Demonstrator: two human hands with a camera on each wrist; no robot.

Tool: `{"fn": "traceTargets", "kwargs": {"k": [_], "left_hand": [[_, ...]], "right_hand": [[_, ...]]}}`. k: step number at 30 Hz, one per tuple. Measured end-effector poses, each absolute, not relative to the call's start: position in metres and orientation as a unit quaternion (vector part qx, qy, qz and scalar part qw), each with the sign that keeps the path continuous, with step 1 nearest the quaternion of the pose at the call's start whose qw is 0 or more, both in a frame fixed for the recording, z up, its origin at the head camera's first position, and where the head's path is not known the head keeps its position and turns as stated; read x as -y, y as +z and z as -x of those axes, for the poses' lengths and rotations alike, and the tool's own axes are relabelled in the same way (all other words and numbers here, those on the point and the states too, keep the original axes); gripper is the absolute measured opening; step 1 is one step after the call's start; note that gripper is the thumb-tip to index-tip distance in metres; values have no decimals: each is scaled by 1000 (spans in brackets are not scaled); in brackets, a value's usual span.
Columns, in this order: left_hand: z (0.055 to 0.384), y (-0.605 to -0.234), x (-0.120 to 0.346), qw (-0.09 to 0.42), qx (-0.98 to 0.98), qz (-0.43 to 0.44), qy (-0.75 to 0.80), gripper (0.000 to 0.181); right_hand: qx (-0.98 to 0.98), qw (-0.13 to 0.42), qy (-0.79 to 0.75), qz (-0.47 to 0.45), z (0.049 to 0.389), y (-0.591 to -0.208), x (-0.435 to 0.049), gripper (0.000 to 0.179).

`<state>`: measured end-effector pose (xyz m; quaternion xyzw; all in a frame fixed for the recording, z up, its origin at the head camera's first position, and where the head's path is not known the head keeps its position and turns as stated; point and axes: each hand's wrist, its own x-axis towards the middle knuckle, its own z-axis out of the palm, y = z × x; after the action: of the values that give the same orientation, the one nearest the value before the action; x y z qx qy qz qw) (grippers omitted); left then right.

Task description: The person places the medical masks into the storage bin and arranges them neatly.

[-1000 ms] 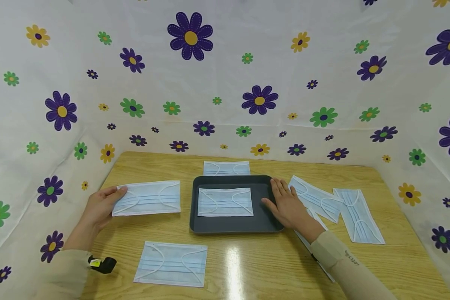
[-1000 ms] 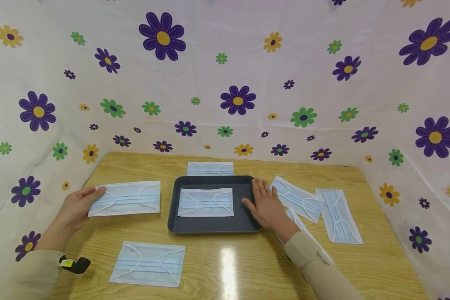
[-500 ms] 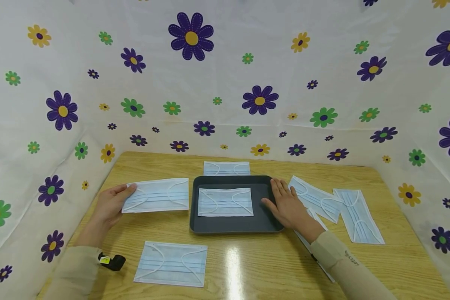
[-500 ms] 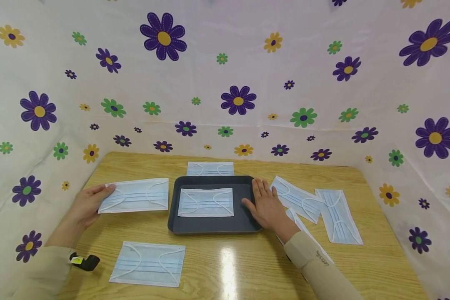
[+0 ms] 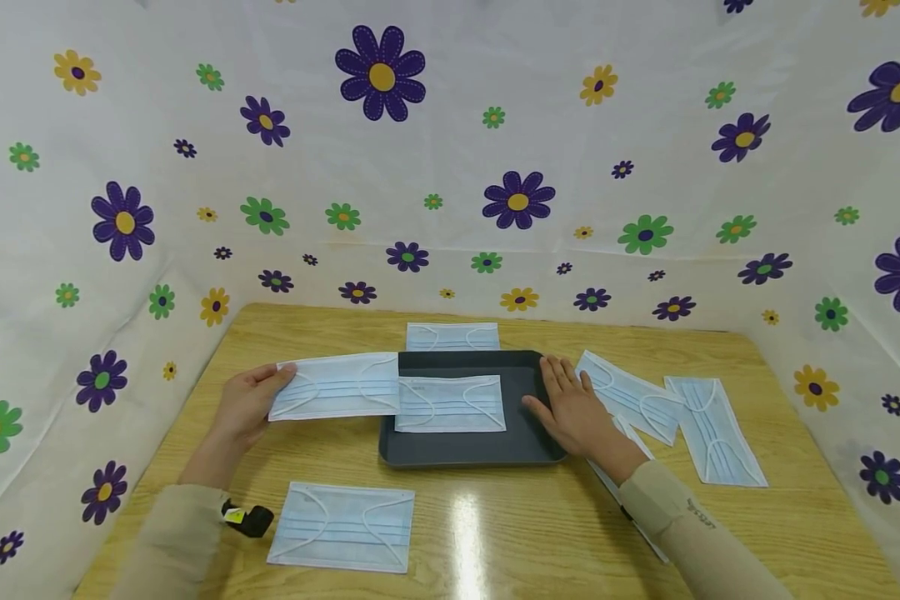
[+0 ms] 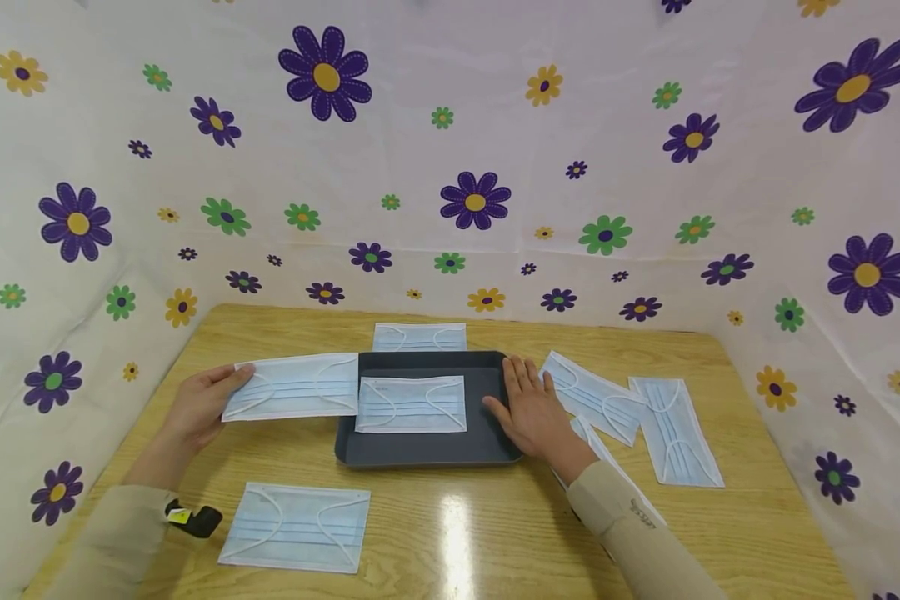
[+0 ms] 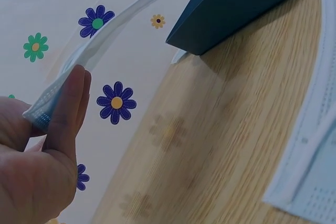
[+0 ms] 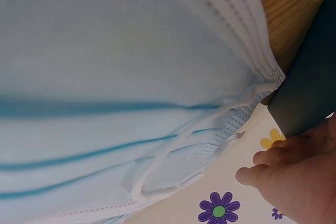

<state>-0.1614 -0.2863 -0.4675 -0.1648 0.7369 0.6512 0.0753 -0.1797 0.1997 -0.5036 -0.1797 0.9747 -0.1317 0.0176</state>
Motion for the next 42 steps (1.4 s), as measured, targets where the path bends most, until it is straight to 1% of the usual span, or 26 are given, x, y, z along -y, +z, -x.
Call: {"fn": "traceTargets", "kwargs": {"k": [11,20,26,33,42], "left_hand": [[166,-471,269,71,-734,170,654,70],[169,-472,252,77,-738,157,651,67],[174,-473,238,69,-742,148,650,62],[177,-475,223,72,-739,140,655,62],[181,-479,206,59,-740,154,653,55]], "right_hand": [[-976,25,-130,172,179,-503,-200,82],[-976,23,-130,173,179,-504,-201,82],[-976,22,-131,174,179,-503,-200,81],[-976,21,-131,174,179,-504,-200,81],[-976,22,-131,174,180,-503,-200,81]]}}
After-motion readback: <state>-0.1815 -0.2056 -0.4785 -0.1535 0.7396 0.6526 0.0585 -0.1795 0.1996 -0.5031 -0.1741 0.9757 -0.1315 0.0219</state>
